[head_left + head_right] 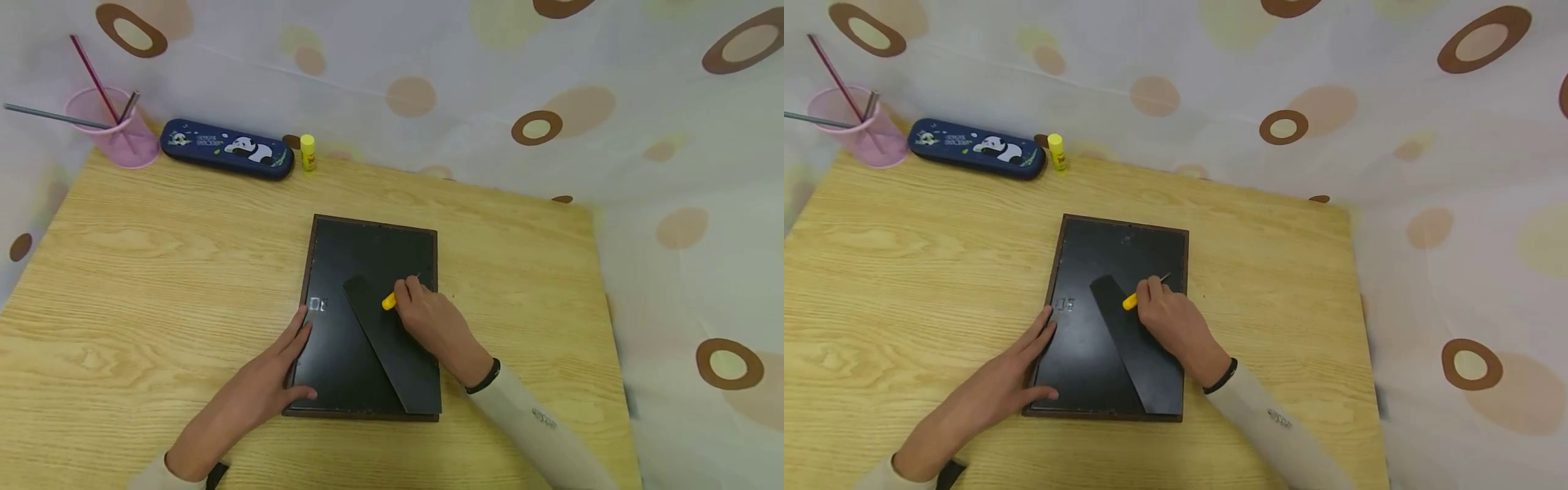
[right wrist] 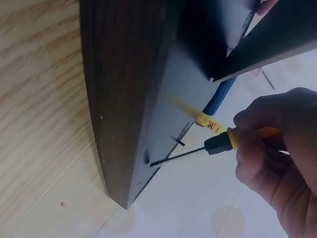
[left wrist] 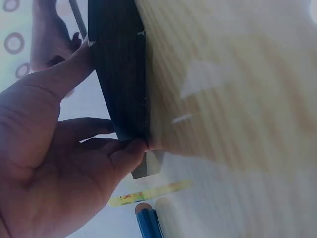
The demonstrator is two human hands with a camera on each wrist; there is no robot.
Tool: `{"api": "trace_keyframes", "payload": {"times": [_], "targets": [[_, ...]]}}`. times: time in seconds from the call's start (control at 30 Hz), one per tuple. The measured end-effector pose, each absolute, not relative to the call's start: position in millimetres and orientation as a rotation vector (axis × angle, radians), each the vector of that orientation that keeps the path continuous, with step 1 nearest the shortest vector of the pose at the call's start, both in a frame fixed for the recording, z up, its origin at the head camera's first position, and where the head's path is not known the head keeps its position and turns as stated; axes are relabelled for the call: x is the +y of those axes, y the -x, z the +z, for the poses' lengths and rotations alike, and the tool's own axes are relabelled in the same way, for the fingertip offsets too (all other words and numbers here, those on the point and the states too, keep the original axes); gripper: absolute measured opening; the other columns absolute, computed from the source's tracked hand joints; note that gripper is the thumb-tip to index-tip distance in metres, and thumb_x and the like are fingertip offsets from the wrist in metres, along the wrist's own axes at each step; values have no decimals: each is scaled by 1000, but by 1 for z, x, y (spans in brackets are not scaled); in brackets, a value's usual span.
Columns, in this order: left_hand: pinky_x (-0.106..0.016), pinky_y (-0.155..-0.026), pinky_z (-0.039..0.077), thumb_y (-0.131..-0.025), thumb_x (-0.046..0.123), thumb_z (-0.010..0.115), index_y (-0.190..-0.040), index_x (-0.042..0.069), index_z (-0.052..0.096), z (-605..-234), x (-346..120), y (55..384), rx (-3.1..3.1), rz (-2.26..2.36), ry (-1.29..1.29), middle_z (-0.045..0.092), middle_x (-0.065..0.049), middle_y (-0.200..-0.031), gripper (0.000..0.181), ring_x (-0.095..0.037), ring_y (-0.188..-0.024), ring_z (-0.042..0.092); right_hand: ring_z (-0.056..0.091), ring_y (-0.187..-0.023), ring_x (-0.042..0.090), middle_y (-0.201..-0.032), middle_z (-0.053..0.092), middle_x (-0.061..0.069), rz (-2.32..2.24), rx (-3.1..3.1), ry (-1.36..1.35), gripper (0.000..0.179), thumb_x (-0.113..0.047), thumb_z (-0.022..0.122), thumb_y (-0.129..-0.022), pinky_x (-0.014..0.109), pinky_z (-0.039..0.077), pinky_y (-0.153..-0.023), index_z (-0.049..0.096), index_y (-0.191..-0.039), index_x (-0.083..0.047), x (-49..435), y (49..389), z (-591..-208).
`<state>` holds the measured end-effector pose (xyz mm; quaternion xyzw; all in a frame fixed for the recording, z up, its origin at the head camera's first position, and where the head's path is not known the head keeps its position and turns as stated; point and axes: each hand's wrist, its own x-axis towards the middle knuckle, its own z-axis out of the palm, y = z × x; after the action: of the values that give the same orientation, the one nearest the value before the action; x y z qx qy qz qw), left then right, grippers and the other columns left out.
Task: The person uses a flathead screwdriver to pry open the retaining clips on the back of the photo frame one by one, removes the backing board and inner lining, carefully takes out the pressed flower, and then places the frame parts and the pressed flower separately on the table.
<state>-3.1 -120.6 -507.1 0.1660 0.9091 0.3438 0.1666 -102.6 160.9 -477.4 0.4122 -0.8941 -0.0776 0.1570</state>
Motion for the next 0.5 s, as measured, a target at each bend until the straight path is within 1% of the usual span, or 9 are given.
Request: {"api": "trace_keyframes", "payload": {"times": [0.1, 0.23, 0.4, 0.5], "targets": [[-38, -88, 54, -79, 31, 85, -152, -1, 38, -506, -120, 0, 2644, 956, -513, 12, -15, -167, 92, -35, -136, 46, 50, -53, 15, -86, 54, 17, -267, -2567, -1167, 19, -4, 69, -93, 21, 45, -44, 60, -106, 8, 161, 105, -479], [-35, -84, 55, -80, 32, 83, -146, -1, 48, -506, -120, -2, 2692, 920, -580, 16, -19, -165, 81, -36, -131, 52, 51, -53, 15, -86, 54, 17, -299, -2588, -1145, 20, -4, 69, -93, 21, 45, -44, 60, -106, 8, 162, 108, -481], [-31, -80, 56, -83, 33, 82, -144, -2, 50, -509, -122, -5, 2745, 865, -686, 17, -22, -164, 78, -35, -127, 56, 51, -53, 15, -86, 54, 18, -289, -2613, -1127, 19, -3, 69, -93, 21, 46, -44, 60, -105, 8, 162, 111, -483], [-30, -81, 56, -83, 39, 81, -147, -1, 47, -510, -124, -6, 2729, 834, -704, 12, -19, -166, 83, -34, -127, 56, 48, -52, 15, -85, 53, 17, -283, -2620, -1125, 19, -3, 68, -94, 21, 45, -43, 59, -105, 9, 162, 112, -483]]}}
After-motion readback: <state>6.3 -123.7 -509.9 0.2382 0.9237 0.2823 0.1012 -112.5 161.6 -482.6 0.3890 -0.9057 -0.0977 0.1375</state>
